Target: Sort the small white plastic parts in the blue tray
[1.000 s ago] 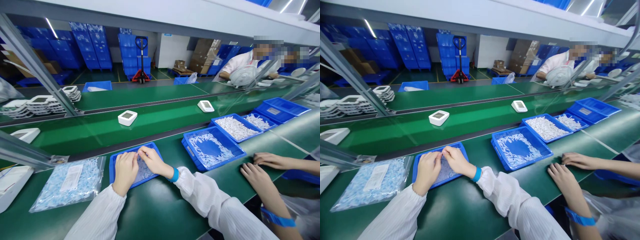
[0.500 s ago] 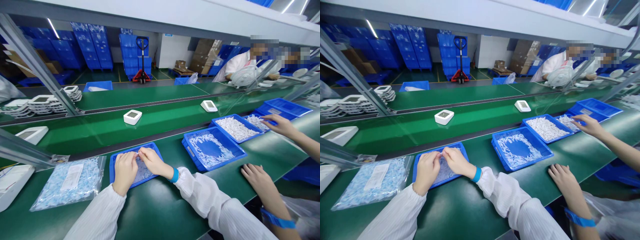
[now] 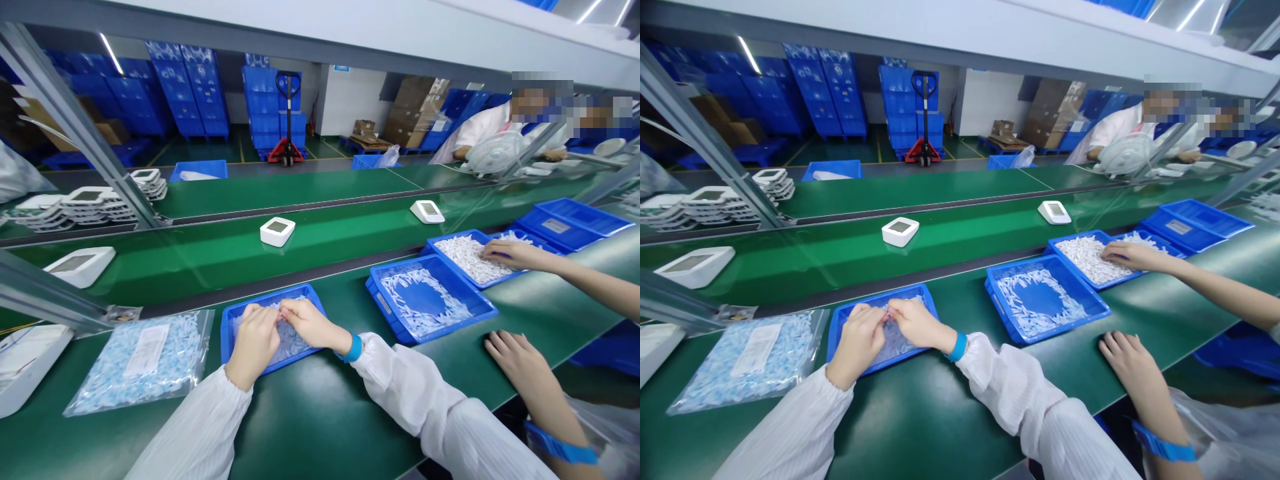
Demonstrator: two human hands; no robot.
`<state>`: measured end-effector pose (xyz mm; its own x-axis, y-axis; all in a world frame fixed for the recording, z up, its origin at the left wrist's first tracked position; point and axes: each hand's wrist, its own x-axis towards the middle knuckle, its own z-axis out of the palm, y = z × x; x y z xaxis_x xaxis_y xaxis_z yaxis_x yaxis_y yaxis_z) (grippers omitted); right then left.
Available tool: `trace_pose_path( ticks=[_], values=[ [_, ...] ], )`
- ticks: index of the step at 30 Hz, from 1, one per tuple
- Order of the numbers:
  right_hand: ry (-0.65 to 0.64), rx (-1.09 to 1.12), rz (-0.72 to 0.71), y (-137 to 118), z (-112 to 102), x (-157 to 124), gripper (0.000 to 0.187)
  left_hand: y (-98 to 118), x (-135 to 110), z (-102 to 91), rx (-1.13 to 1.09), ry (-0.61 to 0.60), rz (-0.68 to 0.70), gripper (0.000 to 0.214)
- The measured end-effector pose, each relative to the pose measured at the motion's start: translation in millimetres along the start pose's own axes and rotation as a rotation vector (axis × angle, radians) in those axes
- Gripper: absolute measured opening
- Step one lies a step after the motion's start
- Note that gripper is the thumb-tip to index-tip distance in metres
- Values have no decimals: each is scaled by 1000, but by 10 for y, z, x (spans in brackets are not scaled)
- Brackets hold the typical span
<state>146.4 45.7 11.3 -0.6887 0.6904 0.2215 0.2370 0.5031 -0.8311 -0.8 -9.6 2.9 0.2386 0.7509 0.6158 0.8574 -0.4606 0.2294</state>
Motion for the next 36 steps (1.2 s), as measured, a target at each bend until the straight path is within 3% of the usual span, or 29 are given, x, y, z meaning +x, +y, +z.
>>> trace_pose_path(
  ticks=[7,12,22,29,33,36],
  values=[
    [113,310,26,34,51,4,36,-25,14,45,-52,65,-62,22],
    [146,221,-21,-6,35,-17,40,-13,16,26,-56,78,-65,20],
    [156,77,4,-18,38,9,35,30,40,3,-46,139,-117,14],
    [230,-10,46,34,34,-7,31,32,46,1,4,175,-123,14],
    [198,-263,-28,-51,-161,3,32,-16,19,50,16,155,-56,15],
    [214,-654,-30,-225,-563,-25,30,-72,-5,101,38,115,-59,22]
  ],
)
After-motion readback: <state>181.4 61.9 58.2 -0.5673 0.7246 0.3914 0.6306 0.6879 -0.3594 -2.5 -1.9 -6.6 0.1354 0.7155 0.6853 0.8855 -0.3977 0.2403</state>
